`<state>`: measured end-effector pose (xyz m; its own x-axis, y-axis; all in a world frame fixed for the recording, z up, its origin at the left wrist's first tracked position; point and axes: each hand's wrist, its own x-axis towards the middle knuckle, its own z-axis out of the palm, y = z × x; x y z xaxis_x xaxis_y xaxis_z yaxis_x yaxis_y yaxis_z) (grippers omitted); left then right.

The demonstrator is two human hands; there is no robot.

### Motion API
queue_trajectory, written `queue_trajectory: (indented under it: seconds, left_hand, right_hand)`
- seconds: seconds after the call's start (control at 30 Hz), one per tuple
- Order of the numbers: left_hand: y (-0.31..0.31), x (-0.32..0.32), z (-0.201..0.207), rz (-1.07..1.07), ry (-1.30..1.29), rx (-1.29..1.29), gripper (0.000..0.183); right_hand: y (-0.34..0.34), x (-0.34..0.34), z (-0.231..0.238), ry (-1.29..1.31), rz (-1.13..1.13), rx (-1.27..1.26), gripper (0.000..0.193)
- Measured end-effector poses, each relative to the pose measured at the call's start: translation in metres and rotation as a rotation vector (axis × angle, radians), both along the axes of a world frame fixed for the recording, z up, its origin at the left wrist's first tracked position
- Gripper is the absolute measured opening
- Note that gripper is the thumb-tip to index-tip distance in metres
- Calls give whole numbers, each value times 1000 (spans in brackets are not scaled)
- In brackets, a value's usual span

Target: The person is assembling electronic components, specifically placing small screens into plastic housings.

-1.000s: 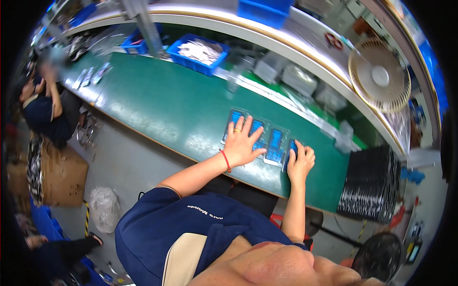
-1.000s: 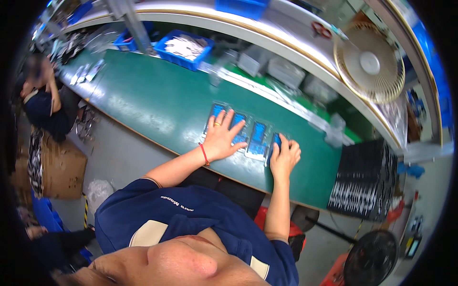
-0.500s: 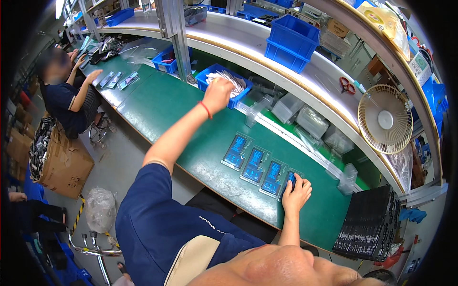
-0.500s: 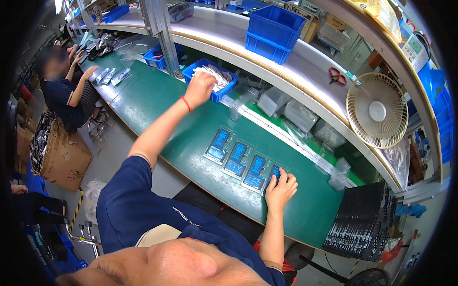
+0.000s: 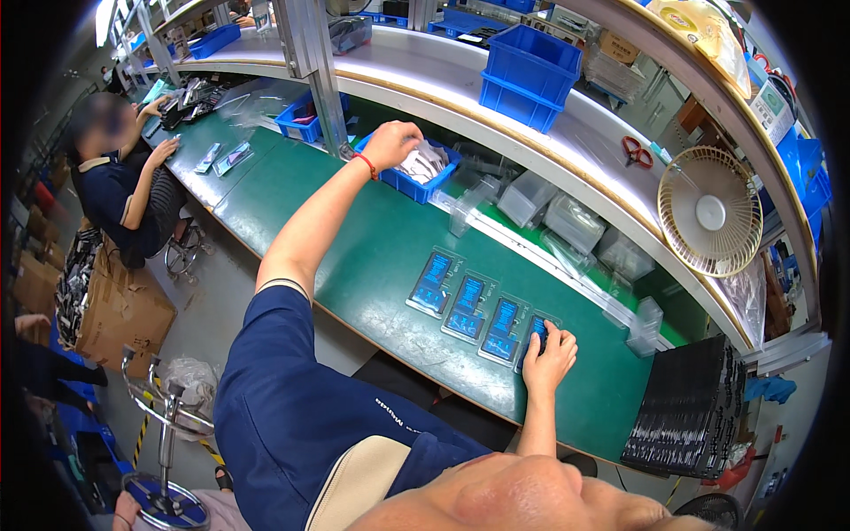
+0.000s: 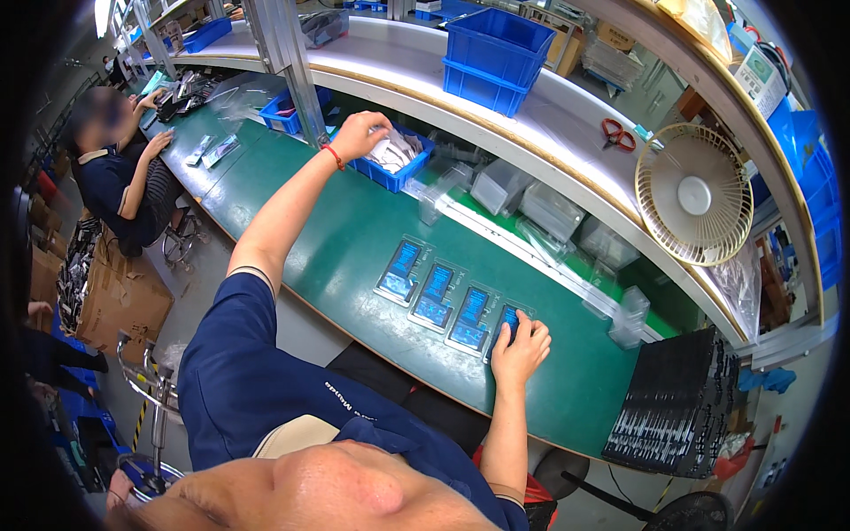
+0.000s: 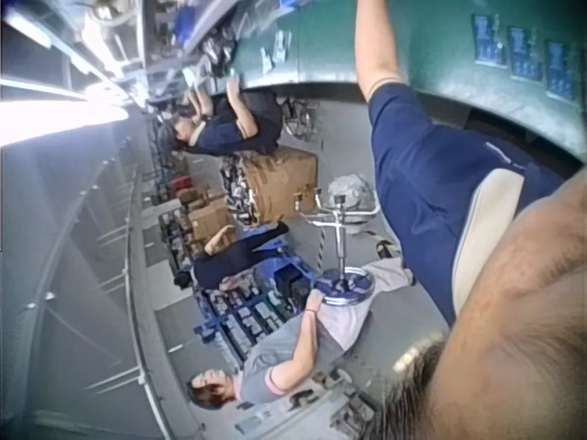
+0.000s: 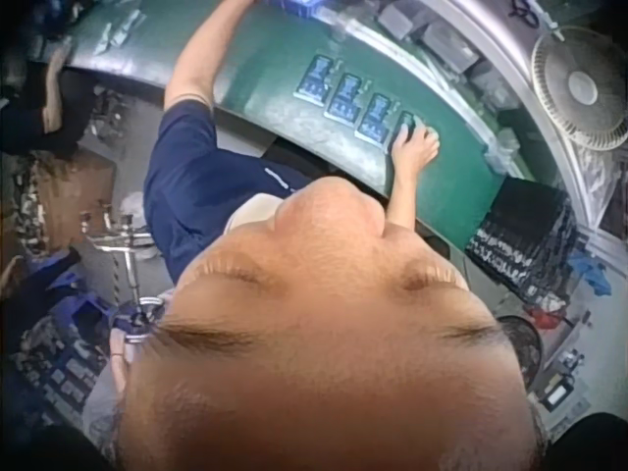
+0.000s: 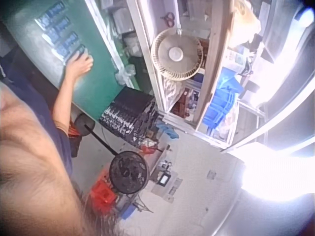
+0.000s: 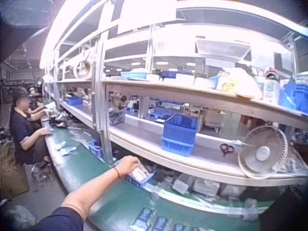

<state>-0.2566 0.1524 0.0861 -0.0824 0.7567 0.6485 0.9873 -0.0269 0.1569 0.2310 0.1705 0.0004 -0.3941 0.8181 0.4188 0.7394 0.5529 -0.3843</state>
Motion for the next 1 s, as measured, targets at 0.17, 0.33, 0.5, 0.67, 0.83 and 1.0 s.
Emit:
queue_trajectory:
  seconds: [0.17, 0.33, 0.5, 0.67, 0.83, 1.0]
  left_hand:
    - [-15, -10, -4, 112, -1217, 175, 11]
    - [-31, -4, -9, 230, -1473, 296, 11]
    - [-42, 13, -13, 77, -1694, 402, 13]
    - [-71, 104, -23, -292, -1860, 139, 12]
    - [-87, 206, -45, -417, -1987, -12, 21]
    - [-109, 216, -72, -382, -2019, 50, 24]
  right_hand:
    - [0, -1, 2, -8, 2, -3, 33]
    - [2, -1, 3, -8, 21, 8, 33]
    - [1, 3, 7, 38, 43, -51, 32]
    - [-14, -54, 49, 428, 341, -108, 24]
    - [-18, -144, 37, 880, 449, -717, 25]
    - [-20, -158, 19, 917, 500, -969, 14]
